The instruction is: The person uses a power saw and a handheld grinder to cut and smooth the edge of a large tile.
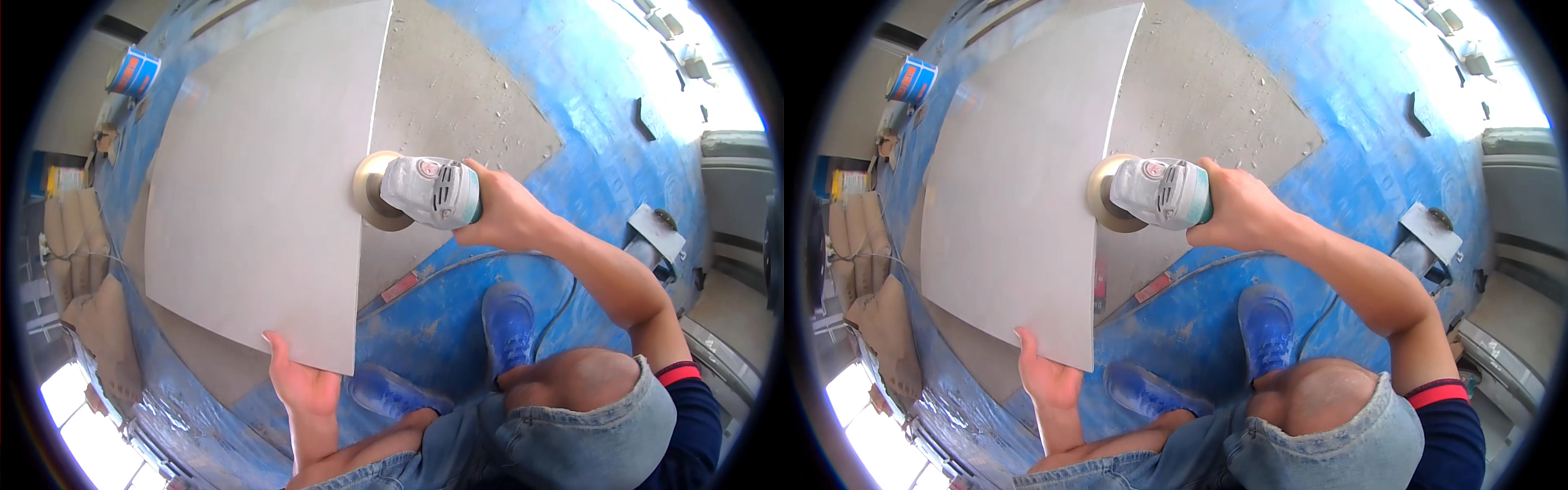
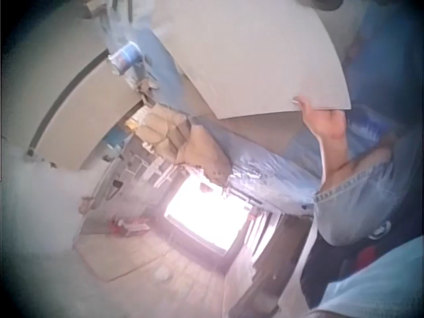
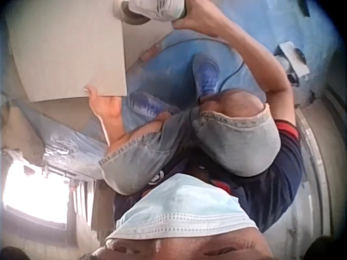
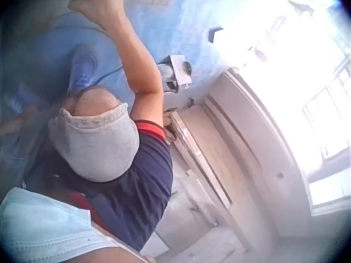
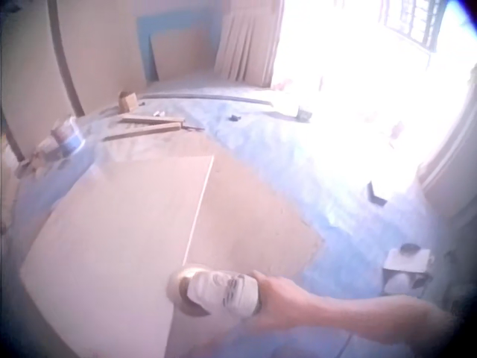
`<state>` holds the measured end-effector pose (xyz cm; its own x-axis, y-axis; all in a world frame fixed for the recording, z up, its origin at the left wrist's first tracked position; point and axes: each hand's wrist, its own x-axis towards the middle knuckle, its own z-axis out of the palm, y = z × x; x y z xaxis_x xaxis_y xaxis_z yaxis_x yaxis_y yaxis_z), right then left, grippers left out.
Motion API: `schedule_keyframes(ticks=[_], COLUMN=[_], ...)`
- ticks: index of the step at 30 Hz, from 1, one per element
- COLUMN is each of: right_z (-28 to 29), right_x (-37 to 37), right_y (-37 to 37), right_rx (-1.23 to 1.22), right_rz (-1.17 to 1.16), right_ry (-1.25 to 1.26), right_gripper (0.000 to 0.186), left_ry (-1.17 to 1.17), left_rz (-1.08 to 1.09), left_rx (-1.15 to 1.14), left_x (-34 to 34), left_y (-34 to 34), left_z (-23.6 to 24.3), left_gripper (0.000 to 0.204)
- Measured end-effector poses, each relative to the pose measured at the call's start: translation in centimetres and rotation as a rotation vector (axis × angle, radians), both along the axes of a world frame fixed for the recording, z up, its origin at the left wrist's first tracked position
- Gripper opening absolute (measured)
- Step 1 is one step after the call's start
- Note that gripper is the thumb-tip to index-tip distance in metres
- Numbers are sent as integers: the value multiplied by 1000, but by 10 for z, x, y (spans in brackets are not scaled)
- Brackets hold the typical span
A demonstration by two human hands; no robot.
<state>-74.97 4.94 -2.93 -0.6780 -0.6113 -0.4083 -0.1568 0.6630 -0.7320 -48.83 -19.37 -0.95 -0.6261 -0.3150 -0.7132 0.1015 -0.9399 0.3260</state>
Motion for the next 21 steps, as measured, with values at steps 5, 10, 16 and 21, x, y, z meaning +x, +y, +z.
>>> schedule_keyframes(ticks=[5, 10, 16, 21], right_z=[-5, -9, -12, -1], right_x=[-19, -33, -29, -4], right_y=[-7, -9, -3, -1], right_rx=[8, -35, -31, 7], right_rz=[-36, -65, -69, 85], right_ry=[-12, -14, -25, -33], right_gripper=[59, 60, 56, 58], left_ry=[-36, -79, -135, -138], left_rz=[-4, 17, 17, 8], left_rx=[-23, -29, -59, -64], left_x=[0, -2, -4, -3], left_y=[0, 2, 3, 2], left_z=[0, 3, 1, 4], left_gripper=[58, 58, 64, 64])
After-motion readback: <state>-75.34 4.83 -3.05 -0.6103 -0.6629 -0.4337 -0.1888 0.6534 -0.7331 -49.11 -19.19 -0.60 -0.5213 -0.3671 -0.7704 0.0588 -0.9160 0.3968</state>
